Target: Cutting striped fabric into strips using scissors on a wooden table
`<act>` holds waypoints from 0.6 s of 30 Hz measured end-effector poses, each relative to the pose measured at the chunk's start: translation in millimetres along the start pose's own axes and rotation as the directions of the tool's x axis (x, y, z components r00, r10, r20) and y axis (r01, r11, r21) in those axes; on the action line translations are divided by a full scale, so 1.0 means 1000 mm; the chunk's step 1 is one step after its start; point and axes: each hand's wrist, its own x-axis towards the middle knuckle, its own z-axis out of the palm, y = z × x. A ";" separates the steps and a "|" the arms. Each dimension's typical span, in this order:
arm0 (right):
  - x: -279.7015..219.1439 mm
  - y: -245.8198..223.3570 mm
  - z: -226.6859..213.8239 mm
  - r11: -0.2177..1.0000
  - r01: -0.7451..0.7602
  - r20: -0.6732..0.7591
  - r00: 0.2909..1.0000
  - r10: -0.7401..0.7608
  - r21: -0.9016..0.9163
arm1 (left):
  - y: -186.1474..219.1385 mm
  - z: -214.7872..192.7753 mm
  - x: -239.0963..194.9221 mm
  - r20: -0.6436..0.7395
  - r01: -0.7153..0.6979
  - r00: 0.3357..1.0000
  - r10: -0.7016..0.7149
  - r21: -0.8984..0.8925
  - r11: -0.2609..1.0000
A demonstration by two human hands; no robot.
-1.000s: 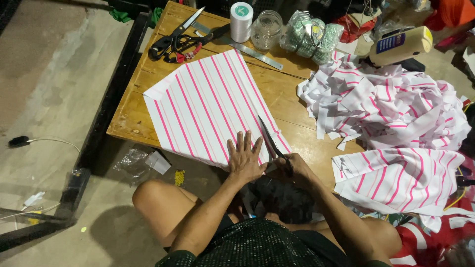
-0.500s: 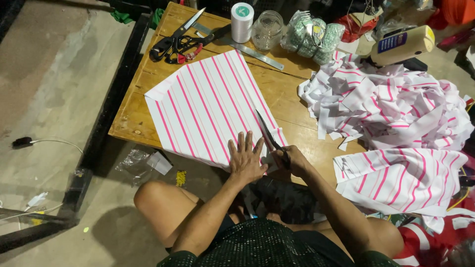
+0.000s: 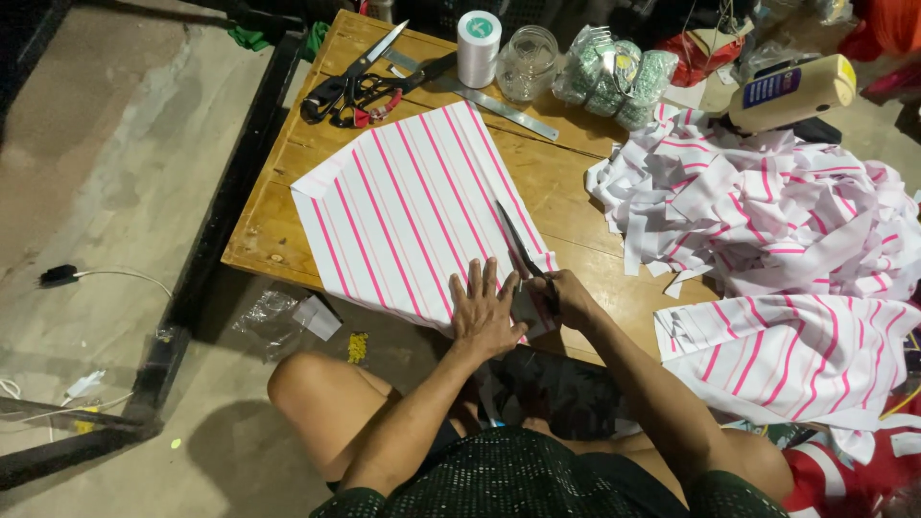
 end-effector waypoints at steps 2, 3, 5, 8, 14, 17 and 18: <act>-0.003 -0.005 -0.001 0.998 0.011 0.011 1.000 -0.010 -0.054 | 0.000 0.000 0.000 -0.004 -0.002 1.000 0.002 -0.004 1.000; -0.004 -0.008 -0.001 0.994 0.023 0.021 1.000 -0.021 -0.107 | 0.000 -0.001 -0.001 -0.009 -0.006 1.000 0.006 -0.007 1.000; -0.024 -0.044 0.013 0.997 -0.001 0.005 1.000 0.002 -0.075 | -0.003 0.012 0.006 -0.002 -0.003 1.000 0.003 -0.012 1.000; -0.034 -0.078 0.023 0.996 -0.038 -0.018 0.999 0.037 -0.078 | -0.003 0.021 0.009 -0.009 -0.004 1.000 0.003 -0.021 1.000; -0.032 -0.096 0.032 0.989 -0.045 -0.019 0.999 0.042 -0.140 | -0.002 0.013 0.004 -0.031 -0.012 0.999 0.012 -0.011 1.000; -0.032 -0.098 0.033 0.993 -0.032 -0.030 0.999 0.028 -0.118 | 0.000 0.005 0.001 -0.030 -0.015 0.999 0.014 -0.026 1.000; -0.032 -0.099 0.034 0.994 -0.022 -0.037 0.999 0.018 -0.104 | 0.000 0.004 0.001 -0.027 -0.012 1.000 0.011 -0.035 0.999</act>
